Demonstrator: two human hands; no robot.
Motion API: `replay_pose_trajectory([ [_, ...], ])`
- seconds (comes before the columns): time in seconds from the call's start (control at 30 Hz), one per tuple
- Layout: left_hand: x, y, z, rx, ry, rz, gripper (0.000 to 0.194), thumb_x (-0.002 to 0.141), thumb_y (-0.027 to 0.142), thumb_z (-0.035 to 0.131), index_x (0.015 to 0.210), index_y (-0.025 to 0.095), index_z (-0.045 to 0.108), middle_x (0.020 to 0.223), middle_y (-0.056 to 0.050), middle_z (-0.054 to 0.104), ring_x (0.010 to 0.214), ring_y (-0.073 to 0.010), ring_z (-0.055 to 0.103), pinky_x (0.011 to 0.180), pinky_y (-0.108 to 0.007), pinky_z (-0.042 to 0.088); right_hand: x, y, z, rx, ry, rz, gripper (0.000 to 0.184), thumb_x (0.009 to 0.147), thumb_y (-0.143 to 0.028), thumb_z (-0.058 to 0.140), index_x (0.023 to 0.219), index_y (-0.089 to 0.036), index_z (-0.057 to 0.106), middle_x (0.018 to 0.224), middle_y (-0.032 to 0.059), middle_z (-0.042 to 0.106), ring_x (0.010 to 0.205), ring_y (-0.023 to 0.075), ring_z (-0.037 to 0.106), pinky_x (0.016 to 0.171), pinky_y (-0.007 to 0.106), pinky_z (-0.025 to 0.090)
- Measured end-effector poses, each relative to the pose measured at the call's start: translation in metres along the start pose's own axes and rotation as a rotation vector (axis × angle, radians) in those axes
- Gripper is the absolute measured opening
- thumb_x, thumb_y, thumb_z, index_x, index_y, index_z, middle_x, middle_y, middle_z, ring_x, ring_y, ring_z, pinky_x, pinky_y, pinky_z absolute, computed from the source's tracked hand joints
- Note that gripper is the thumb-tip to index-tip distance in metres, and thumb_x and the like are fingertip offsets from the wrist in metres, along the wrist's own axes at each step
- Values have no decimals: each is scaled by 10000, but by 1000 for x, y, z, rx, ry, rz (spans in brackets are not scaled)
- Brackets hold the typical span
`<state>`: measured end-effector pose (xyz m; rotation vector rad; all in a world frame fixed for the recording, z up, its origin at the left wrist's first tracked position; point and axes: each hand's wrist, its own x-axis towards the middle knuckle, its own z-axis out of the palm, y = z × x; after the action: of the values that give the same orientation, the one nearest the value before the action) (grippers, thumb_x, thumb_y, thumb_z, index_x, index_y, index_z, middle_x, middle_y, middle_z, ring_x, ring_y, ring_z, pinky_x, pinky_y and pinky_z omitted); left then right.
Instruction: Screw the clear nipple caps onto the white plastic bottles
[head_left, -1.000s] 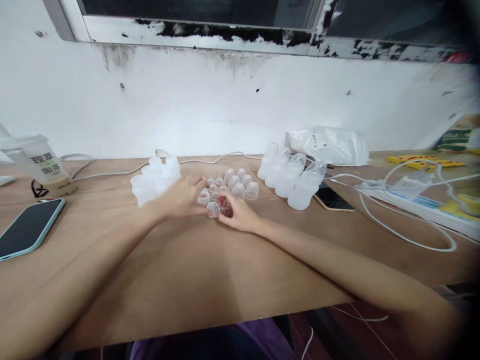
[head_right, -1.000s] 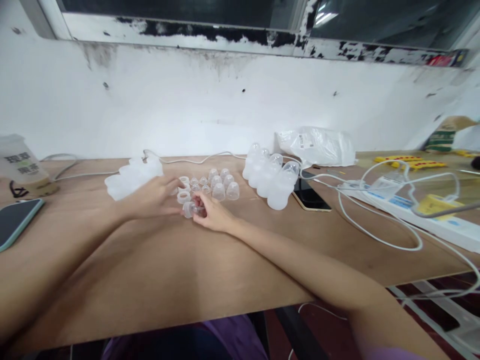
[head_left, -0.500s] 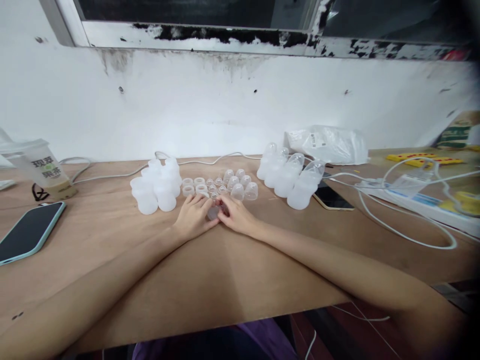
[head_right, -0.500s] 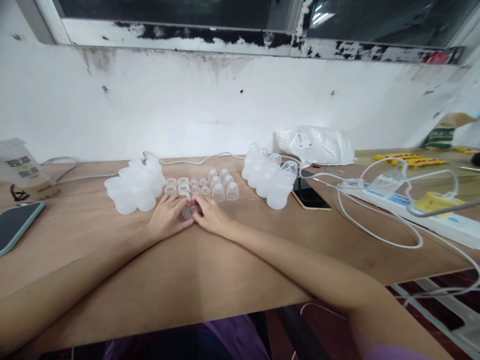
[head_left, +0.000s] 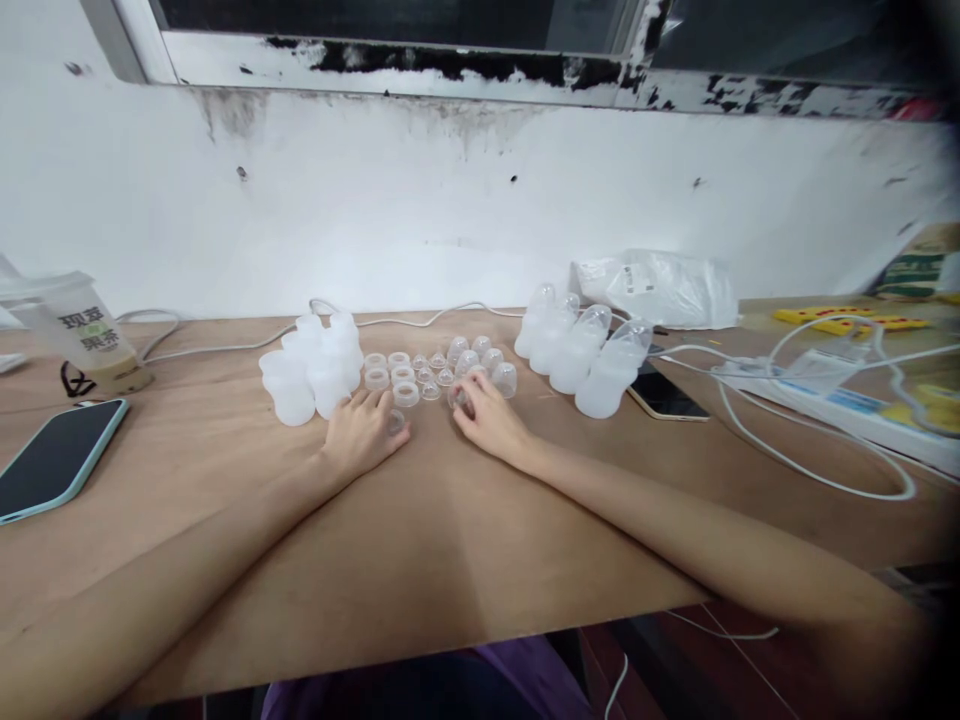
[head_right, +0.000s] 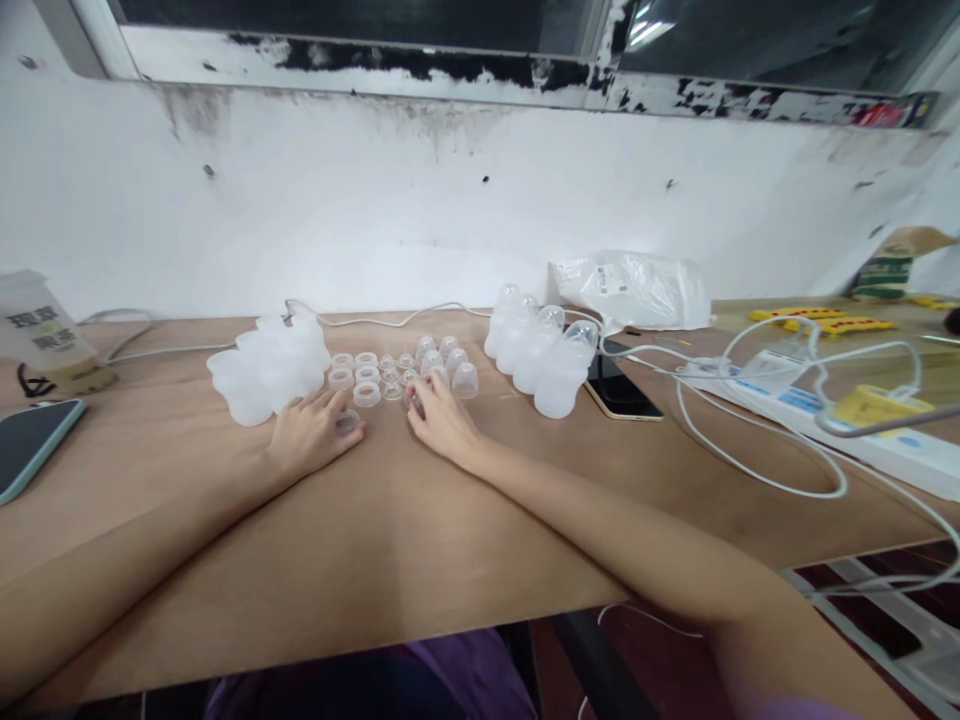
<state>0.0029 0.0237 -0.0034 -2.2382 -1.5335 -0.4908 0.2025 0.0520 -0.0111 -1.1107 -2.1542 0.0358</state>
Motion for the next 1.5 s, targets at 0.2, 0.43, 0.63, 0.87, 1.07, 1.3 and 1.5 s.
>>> replay_pose_trajectory([
  [0.2, 0, 3, -3, 67, -61, -60, 332, 793, 335, 357, 1063, 166, 448, 1014, -103, 508, 961, -242, 444, 649, -317, 419, -1, -4, 1, -197, -78, 28, 340, 751, -167, 403, 1083, -224, 445, 1091, 86, 380, 623, 98, 484, 625, 272, 418],
  [0.43, 0, 2, -4, 44, -2, 67, 190, 800, 243, 354, 884, 170, 508, 877, -73, 561, 860, -205, 495, 572, -276, 416, -1, -12, -2, -176, -138, -3, 149, 804, -217, 377, 876, -193, 506, 825, 32, 561, 722, 143, 523, 601, 247, 378],
  [0.63, 0, 1, -2, 63, 10, 43, 193, 797, 267, 364, 897, 171, 497, 881, -77, 550, 845, -218, 507, 555, -282, 409, 0, -5, 3, -211, -140, -21, 134, 790, -197, 404, 836, -175, 529, 872, 61, 548, 853, 170, 488, 664, 266, 384],
  [0.87, 1, 0, 0, 82, -27, -9, 226, 783, 244, 373, 977, 172, 461, 912, -78, 529, 857, -215, 512, 540, -273, 410, 0, -7, 1, -158, -135, -51, 153, 793, -174, 378, 821, -173, 528, 876, 48, 530, 805, 146, 493, 656, 256, 391],
  [1.07, 2, 0, 1, 103, -40, -22, 210, 783, 184, 346, 954, 172, 468, 922, -77, 519, 841, -204, 514, 519, -265, 411, 0, -3, 4, -186, -53, 35, 176, 774, -202, 408, 906, -174, 520, 966, 74, 481, 835, 167, 492, 687, 281, 403],
  [1.3, 3, -4, 3, 89, 3, -1, 229, 764, 176, 378, 967, 168, 482, 966, -94, 506, 914, -232, 467, 650, -323, 442, 0, -3, 4, -119, -113, -11, 182, 776, -171, 383, 909, -164, 508, 974, 73, 487, 850, 157, 486, 747, 286, 400],
  [1.5, 6, -8, 7, -40, -43, 6, 261, 751, 101, 349, 972, 149, 480, 986, -101, 477, 922, -217, 457, 672, -306, 452, 1, -5, 2, -104, -125, -51, 169, 771, -146, 385, 879, -161, 513, 923, 63, 521, 855, 159, 471, 764, 285, 395],
])
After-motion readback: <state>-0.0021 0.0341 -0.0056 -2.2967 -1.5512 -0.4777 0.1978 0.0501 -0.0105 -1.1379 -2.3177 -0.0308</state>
